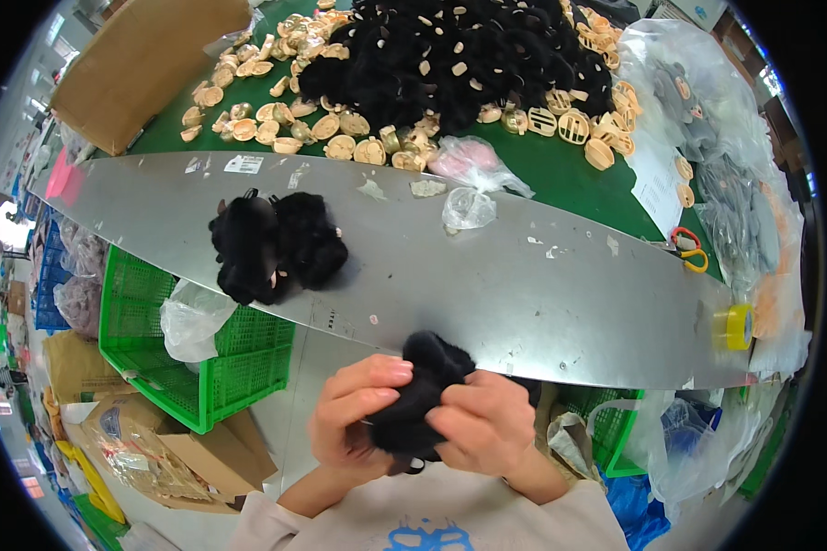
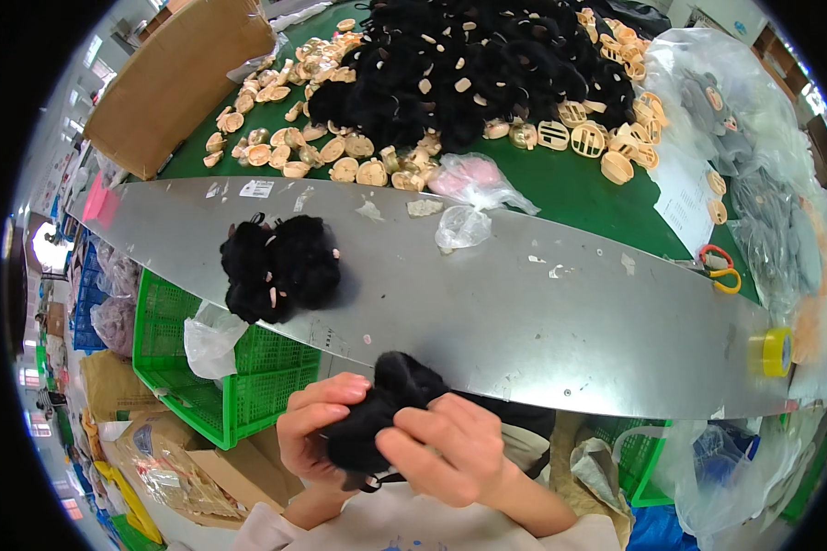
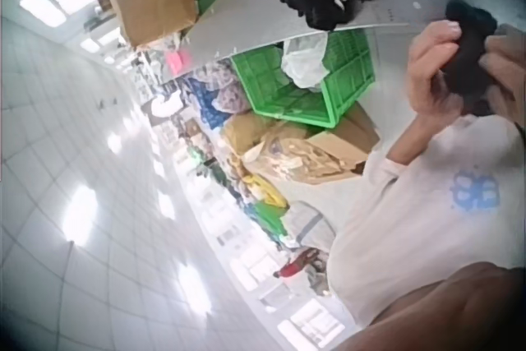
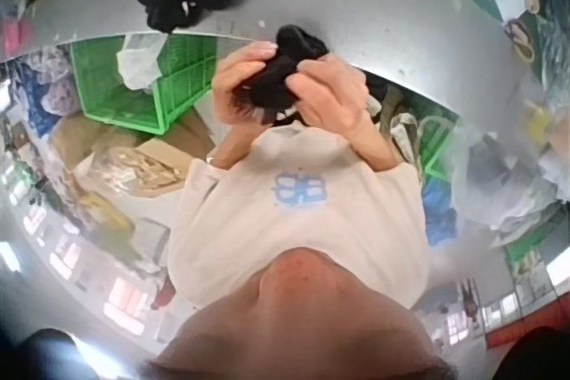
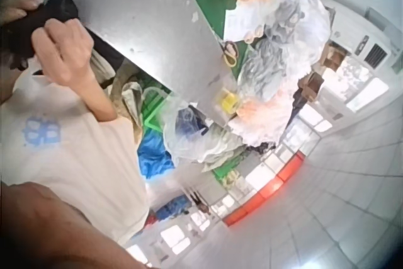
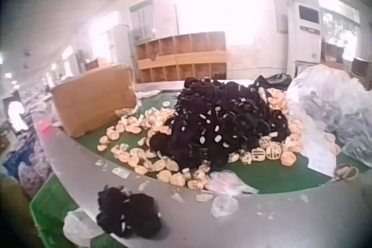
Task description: The person assembles small black plush toys by inserting a round wooden base into each toy's opening, then closing the seam. Completed units are placed into a green basket on the table.
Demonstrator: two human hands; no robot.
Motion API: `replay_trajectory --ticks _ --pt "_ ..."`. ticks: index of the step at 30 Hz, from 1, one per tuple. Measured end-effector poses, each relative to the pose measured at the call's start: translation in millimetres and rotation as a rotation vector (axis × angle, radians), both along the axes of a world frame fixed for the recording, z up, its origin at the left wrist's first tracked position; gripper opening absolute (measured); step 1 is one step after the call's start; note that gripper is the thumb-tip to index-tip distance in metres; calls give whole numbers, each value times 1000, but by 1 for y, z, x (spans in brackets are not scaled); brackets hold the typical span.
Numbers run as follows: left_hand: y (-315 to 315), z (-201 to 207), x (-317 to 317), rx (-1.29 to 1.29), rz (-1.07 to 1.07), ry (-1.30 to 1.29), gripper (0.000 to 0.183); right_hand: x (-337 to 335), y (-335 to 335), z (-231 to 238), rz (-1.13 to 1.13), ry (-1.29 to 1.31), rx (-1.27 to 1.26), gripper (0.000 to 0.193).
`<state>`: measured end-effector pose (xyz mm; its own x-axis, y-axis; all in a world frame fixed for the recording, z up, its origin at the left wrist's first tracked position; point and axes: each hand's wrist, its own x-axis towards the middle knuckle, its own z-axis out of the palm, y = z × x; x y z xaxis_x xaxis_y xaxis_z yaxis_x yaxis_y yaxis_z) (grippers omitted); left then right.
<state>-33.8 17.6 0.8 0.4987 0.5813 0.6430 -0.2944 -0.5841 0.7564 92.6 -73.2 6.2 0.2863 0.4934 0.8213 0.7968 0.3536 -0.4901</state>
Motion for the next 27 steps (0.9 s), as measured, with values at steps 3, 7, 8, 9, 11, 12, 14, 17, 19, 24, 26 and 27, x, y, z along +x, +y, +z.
replay_trajectory --ticks 3,7,8,9,11,12,14,17,19,24,26,27 --pt "-1 7 6 130 -65 12 51 4 7 -1 -142 51 101 32" --pt "0 8 13 164 -101 14 58 15 0 -5 -148 -76 68 35" --pt "0 7 13 113 -131 26 56 17 -1 -6 -153 -93 84 35" --pt "0 7 11 60 -157 41 55 17 -3 -6 -155 -109 97 35" --pt "1 9 8 31 -179 90 50 16 -5 -8 -144 -108 117 34" --pt "4 13 8 57 -176 122 46 15 -6 -9 -140 -110 127 33" --pt "4 18 15 103 -139 107 34 16 -6 -9 -147 -94 107 34" --pt "5 11 14 145 -133 72 31 14 -9 -8 -151 -85 67 34" --pt "4 9 13 170 -111 53 28 12 -10 -8 -157 -91 39 33" --pt "2 8 12 244 -77 51 25 8 -10 -7 -200 -87 3 32" --pt "6 7 12 313 -52 53 26 7 -12 -6 -195 -80 -49 31" --pt "8 8 11 343 -43 68 27 6 -11 -3 -190 -67 -80 30"
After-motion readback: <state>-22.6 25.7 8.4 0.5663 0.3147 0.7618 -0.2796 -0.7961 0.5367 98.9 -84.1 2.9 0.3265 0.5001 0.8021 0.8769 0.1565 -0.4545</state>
